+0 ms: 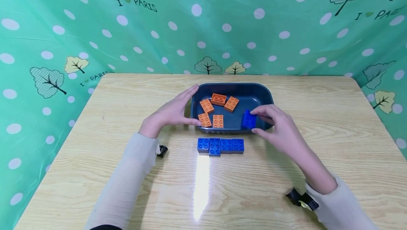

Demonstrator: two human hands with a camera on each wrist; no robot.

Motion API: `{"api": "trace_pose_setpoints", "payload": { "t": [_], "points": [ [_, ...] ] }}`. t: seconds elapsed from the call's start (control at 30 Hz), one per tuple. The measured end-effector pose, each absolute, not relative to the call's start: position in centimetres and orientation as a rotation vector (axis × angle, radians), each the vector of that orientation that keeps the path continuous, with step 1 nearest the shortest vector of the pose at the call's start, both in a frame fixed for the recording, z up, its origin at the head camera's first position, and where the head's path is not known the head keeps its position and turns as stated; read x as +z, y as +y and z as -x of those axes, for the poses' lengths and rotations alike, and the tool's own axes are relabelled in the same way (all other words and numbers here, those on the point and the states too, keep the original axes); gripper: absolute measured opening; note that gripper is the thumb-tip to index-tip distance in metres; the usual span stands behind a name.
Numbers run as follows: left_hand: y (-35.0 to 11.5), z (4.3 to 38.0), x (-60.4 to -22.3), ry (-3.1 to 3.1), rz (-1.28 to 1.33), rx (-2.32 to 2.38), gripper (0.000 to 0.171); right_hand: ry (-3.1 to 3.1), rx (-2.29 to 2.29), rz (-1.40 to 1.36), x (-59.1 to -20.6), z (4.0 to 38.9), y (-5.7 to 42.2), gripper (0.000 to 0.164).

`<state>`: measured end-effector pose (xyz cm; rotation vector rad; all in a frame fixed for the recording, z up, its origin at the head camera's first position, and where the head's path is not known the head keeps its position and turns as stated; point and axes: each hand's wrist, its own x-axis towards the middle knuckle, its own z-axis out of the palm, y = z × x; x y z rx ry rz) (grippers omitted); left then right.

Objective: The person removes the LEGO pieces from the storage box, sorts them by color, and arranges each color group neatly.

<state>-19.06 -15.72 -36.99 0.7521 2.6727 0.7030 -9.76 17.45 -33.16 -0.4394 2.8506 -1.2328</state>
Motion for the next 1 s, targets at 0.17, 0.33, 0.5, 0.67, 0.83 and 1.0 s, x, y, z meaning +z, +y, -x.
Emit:
{"api": "trace_pose_setpoints", "payload": {
  "t": [0.17, 0.33, 0.5, 0.67, 0.83, 1.0],
  "points": [
    [-15.7, 19.0, -36.9, 2.673, -0.738, 0.71, 0.124, 2.881, -1.242, 0.53, -33.4, 8.2, 18.1, 0.041],
    [-15.8, 19.0, -37.0, 2.677, -0.737, 0.708, 0.124, 2.878, -1.226, 0.621, -33.6, 6.9, 18.7, 0.046],
    [-15.8, 19.1, -37.1, 2.67, -0.744, 0.702, 0.126, 2.834, -1.175, 0.632, -34.1, 6.0, 19.1, 0.045],
    [-15.8, 19.2, -37.1, 2.664, -0.755, 0.706, 0.126, 2.821, -1.121, 0.658, -34.9, 5.6, 19.5, 0.044],
    [-15.8, 19.2, -37.2, 2.665, -0.75, 0.717, 0.126, 2.802, -1.033, 0.65, -35.7, 5.5, 19.5, 0.043],
    [-15.8, 19.2, -37.2, 2.664, -0.747, 0.728, 0.126, 2.804, -0.944, 0.599, -36.3, 5.5, 19.1, 0.047]
  ]
}}
